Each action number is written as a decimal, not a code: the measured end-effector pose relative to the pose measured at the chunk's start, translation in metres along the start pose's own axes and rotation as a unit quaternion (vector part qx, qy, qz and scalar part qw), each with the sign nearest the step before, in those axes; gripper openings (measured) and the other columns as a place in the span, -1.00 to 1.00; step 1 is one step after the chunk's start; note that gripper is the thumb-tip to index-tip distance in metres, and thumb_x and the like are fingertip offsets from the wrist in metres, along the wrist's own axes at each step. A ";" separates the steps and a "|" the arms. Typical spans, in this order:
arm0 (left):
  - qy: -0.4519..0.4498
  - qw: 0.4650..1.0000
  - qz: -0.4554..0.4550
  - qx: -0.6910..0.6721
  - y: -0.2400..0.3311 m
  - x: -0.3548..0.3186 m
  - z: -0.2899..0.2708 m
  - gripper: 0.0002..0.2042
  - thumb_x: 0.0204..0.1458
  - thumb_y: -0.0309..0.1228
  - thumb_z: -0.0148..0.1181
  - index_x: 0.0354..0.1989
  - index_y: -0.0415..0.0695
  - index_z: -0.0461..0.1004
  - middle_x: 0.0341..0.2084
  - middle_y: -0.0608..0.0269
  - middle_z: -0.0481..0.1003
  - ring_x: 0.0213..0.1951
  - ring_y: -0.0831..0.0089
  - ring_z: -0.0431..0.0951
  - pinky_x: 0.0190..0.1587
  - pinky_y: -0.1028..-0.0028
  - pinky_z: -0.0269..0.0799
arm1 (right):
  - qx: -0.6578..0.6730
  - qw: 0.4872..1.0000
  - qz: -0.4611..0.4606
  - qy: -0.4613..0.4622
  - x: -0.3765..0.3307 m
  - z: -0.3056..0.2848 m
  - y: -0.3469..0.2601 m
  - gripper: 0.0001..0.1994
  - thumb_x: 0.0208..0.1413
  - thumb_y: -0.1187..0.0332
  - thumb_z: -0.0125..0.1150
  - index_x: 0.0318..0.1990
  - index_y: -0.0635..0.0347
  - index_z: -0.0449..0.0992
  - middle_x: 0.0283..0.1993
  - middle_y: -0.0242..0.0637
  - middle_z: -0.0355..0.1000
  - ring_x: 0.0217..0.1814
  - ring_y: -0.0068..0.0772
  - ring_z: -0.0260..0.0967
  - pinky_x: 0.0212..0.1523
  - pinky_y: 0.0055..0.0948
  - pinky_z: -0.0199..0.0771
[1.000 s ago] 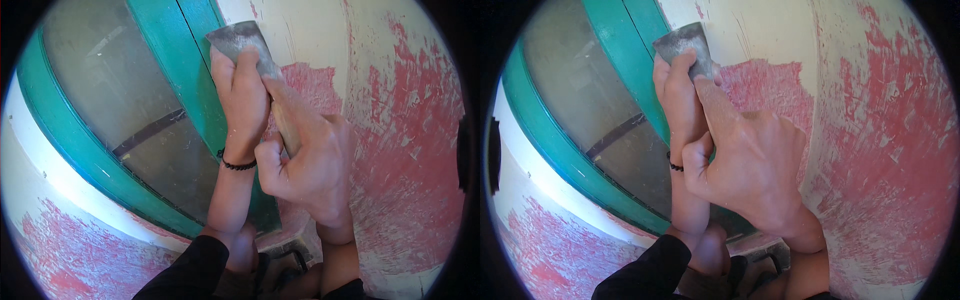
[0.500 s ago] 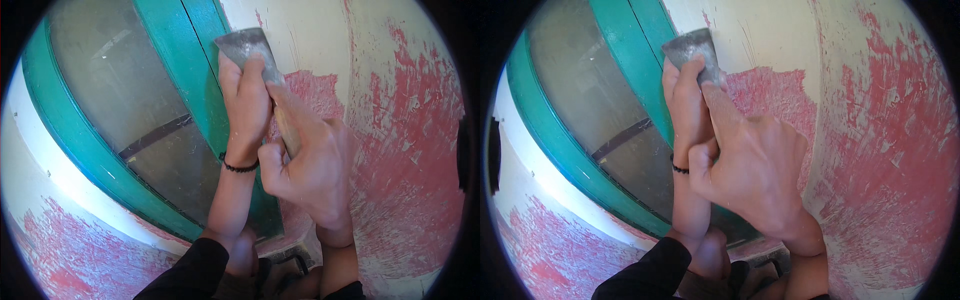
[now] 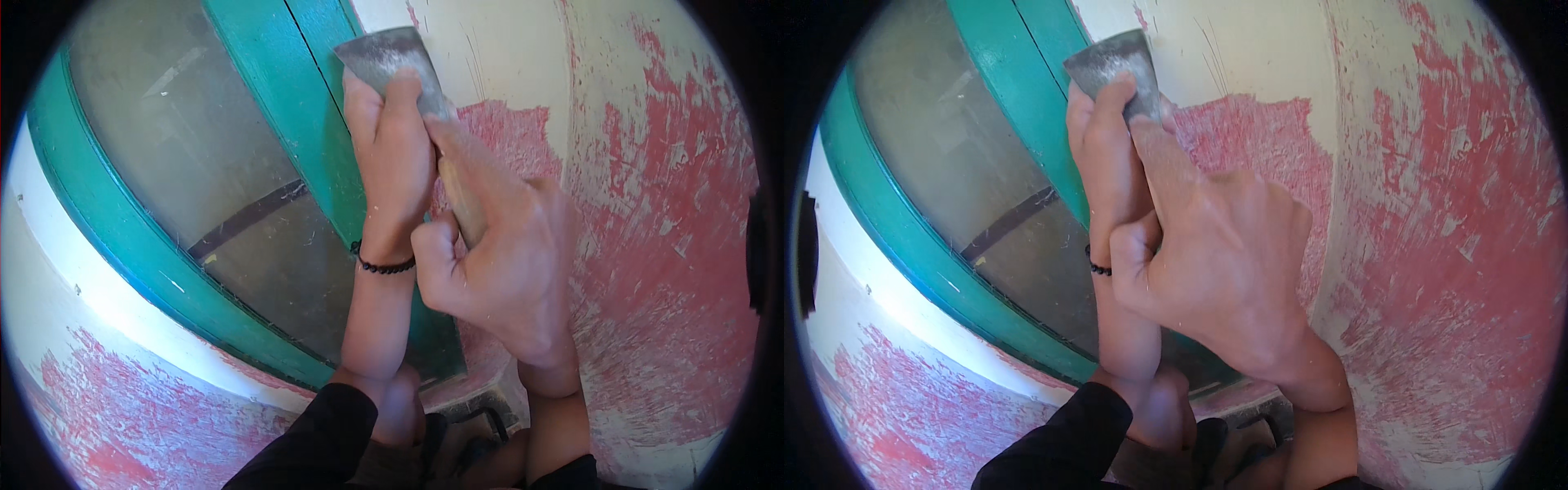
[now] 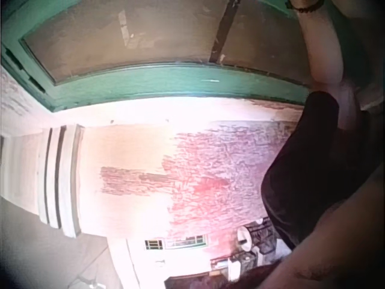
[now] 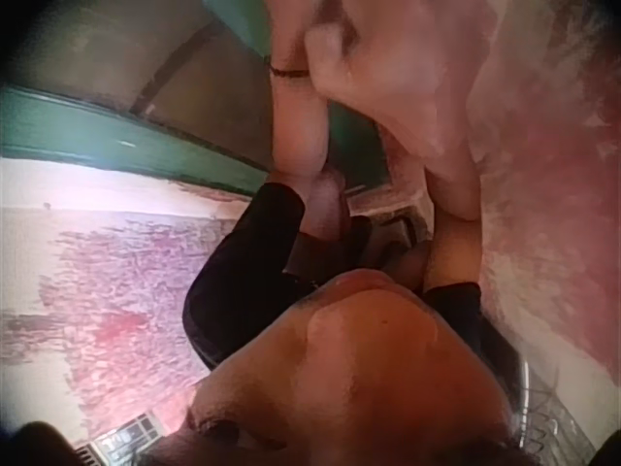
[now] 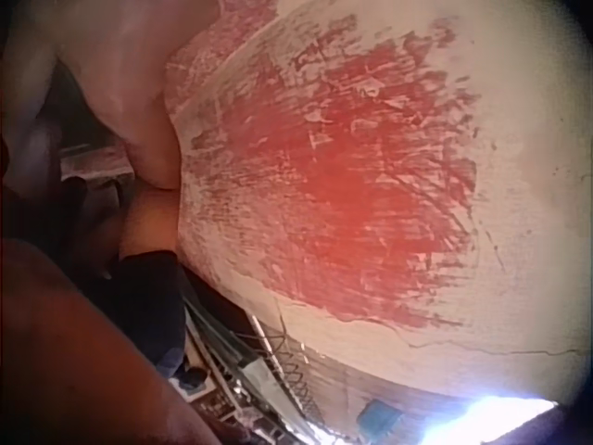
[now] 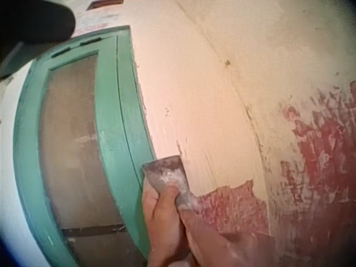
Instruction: The person scrapes old pink paint from an interior wall using a metal scraper tool.
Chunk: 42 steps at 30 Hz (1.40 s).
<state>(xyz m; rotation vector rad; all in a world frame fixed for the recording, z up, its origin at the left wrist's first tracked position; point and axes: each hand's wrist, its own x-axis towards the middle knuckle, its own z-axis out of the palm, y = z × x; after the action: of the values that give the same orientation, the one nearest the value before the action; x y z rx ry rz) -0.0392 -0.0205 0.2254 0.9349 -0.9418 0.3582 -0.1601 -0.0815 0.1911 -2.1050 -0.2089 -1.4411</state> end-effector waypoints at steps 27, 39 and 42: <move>-0.754 0.558 -0.284 0.200 -0.102 -0.203 -0.039 -0.56 0.21 -0.03 0.16 -0.05 -0.20 0.37 -0.29 -0.16 0.56 -0.20 -0.09 0.59 -0.19 0.06 0.46 | -0.140 0.867 0.089 -0.469 -0.092 -0.071 0.144 -0.68 -0.37 0.42 0.18 -0.32 0.20 0.65 -0.46 0.06 0.50 -0.37 0.22 0.49 -0.31 0.03 0.47; -0.739 0.562 -0.324 0.182 -0.146 -0.223 -0.026 -0.57 0.24 -0.02 0.02 -0.20 -0.21 0.54 -0.30 -0.14 0.59 -0.14 -0.10 0.59 -0.03 0.03 0.45 | -0.134 0.881 0.235 -0.388 -0.019 -0.069 0.133 -0.75 -0.38 0.32 0.20 -0.48 0.23 0.65 -0.52 0.08 0.50 -0.37 0.23 0.50 -0.30 0.04 0.52; -0.714 0.549 -0.388 0.196 -0.155 -0.214 -0.017 -0.46 0.28 0.02 -0.09 -0.41 -0.20 0.63 -0.34 -0.09 0.63 -0.16 -0.02 0.62 0.03 0.11 0.47 | -0.172 0.863 0.259 -0.399 0.002 -0.076 0.119 -0.76 -0.30 0.28 0.22 -0.46 0.21 0.66 -0.51 0.07 0.51 -0.37 0.21 0.51 -0.28 0.01 0.53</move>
<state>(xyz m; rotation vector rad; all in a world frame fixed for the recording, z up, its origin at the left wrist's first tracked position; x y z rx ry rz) -0.0541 -0.0694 -0.0342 2.0025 -1.7522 -1.2814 -0.1686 -0.2206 0.1686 -2.6671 0.3172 -0.2487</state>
